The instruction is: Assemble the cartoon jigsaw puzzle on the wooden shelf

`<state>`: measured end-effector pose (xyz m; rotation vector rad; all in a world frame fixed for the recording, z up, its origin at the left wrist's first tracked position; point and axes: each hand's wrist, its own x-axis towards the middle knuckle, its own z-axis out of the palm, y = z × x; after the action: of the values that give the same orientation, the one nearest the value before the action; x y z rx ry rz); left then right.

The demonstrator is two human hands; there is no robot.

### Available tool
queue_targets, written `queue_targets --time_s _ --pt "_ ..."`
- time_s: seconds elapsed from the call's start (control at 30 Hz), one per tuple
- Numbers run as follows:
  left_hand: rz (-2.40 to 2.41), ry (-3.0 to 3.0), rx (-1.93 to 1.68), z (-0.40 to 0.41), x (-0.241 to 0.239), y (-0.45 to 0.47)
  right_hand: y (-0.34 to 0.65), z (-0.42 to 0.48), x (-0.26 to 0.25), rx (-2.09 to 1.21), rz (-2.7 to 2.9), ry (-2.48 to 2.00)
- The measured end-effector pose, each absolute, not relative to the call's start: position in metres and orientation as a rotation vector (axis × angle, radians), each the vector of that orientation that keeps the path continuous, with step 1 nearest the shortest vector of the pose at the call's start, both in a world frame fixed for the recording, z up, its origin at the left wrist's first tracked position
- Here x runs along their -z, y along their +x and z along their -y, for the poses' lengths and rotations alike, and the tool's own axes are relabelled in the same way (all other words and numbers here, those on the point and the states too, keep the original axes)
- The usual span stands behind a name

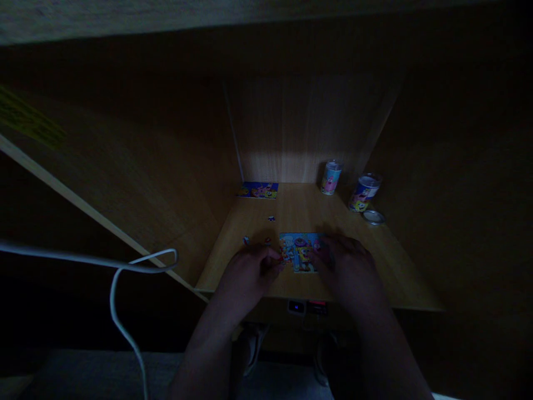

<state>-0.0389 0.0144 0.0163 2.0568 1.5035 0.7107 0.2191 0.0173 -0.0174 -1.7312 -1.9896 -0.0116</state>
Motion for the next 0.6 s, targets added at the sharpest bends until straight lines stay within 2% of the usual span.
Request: queue_targets --time_s 0.6 --pt "-1.34 1.996 -0.671 -0.008 -0.025 -0.04 0.219 -0.017 0.016 0.011 1.996 -1.735"
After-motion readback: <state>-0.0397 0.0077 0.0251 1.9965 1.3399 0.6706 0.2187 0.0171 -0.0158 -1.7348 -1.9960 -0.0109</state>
